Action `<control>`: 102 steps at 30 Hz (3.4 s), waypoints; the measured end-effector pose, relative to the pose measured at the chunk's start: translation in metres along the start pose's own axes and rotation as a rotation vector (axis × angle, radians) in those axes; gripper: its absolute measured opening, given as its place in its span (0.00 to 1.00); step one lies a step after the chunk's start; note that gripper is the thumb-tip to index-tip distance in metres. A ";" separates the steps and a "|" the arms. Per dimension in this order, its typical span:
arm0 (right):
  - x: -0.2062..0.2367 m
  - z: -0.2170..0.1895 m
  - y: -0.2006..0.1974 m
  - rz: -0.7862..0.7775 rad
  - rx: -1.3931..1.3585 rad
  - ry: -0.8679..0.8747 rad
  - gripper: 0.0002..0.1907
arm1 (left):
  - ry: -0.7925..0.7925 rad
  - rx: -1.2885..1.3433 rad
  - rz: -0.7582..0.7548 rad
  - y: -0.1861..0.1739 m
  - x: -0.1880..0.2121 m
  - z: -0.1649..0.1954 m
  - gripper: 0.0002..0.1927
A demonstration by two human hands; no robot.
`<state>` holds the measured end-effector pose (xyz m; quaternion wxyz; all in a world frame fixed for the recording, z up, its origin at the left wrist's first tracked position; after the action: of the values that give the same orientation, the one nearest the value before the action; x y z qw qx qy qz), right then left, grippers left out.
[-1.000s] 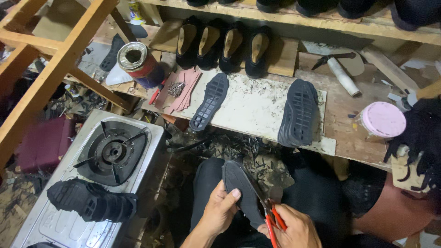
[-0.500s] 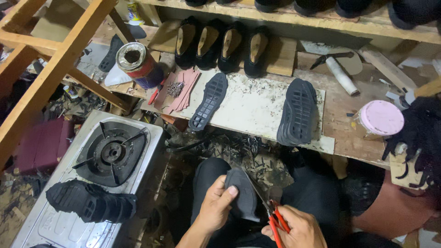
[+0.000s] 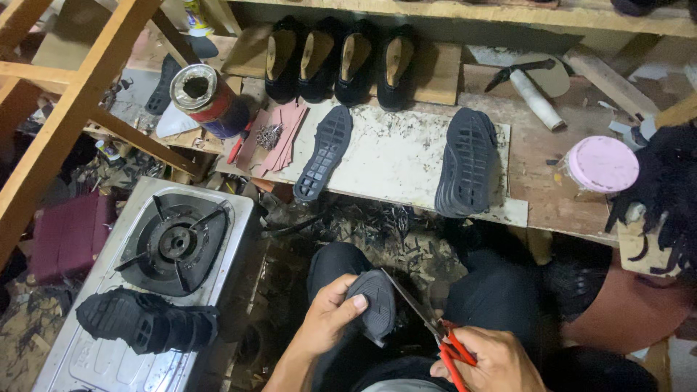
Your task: The person sits on the floor of a shoe workshop and uses red-handled scissors to trim excess rubber from the edges of black shoe soles, working one sole at a time. Trimmed soles are placed on the workbench and later gathered into a stack.
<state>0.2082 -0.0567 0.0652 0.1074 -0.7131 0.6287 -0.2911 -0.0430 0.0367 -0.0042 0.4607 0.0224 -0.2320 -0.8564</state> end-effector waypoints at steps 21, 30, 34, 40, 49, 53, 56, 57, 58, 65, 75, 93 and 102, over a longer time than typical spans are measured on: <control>0.006 -0.017 -0.012 -0.004 -0.081 0.140 0.37 | -0.022 -0.273 -0.153 0.006 -0.008 0.040 0.16; 0.016 -0.009 -0.028 -0.034 0.129 -0.116 0.30 | 0.017 -0.525 -0.337 0.015 -0.008 0.085 0.12; 0.025 0.005 -0.030 -0.134 0.223 -0.325 0.29 | 0.090 -0.587 -0.435 0.015 -0.005 0.099 0.11; 0.027 0.003 -0.035 -0.128 0.161 -0.209 0.29 | 0.003 -0.701 -0.499 0.015 -0.005 0.099 0.11; 0.019 -0.036 -0.031 -0.210 0.351 -0.114 0.25 | 0.148 -0.725 -0.615 0.027 -0.006 0.101 0.10; 0.022 -0.035 -0.033 -0.242 0.275 -0.212 0.25 | 0.112 -0.825 -0.648 0.028 -0.006 0.102 0.10; 0.025 -0.021 -0.033 -0.345 0.368 -0.152 0.26 | 0.114 -0.878 -0.677 0.030 -0.007 0.100 0.10; 0.026 -0.015 -0.032 -0.387 0.414 -0.107 0.26 | 0.072 -0.889 -0.675 0.029 -0.007 0.098 0.10; 0.027 -0.014 -0.035 -0.348 0.378 -0.174 0.25 | 0.030 -0.900 -0.674 0.029 -0.008 0.095 0.10; 0.020 0.011 -0.024 -0.053 -0.184 0.108 0.21 | 0.045 -0.729 -0.636 0.040 -0.014 0.086 0.12; -0.016 0.008 0.001 0.292 -0.423 0.149 0.13 | 0.229 -0.340 -0.275 0.059 0.006 0.025 0.18; 0.009 -0.011 0.014 0.127 -0.016 0.075 0.28 | 0.255 0.405 0.284 0.004 -0.017 0.025 0.21; 0.009 -0.020 0.011 0.196 0.090 -0.110 0.36 | 0.176 0.317 0.272 0.006 -0.014 0.004 0.24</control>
<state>0.1885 -0.0634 0.0787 0.2018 -0.6574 0.6749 -0.2676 -0.0313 0.0467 -0.0008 0.5811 0.1376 -0.3237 -0.7339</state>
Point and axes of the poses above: each hand's wrist, its own x-axis away from the middle knuckle, its own y-axis out of the palm, z = x × y, the point moved 4 cm from there along -x, towards the middle knuckle, and after that the axes turned 5 degrees about -x, right-handed, at the moved point
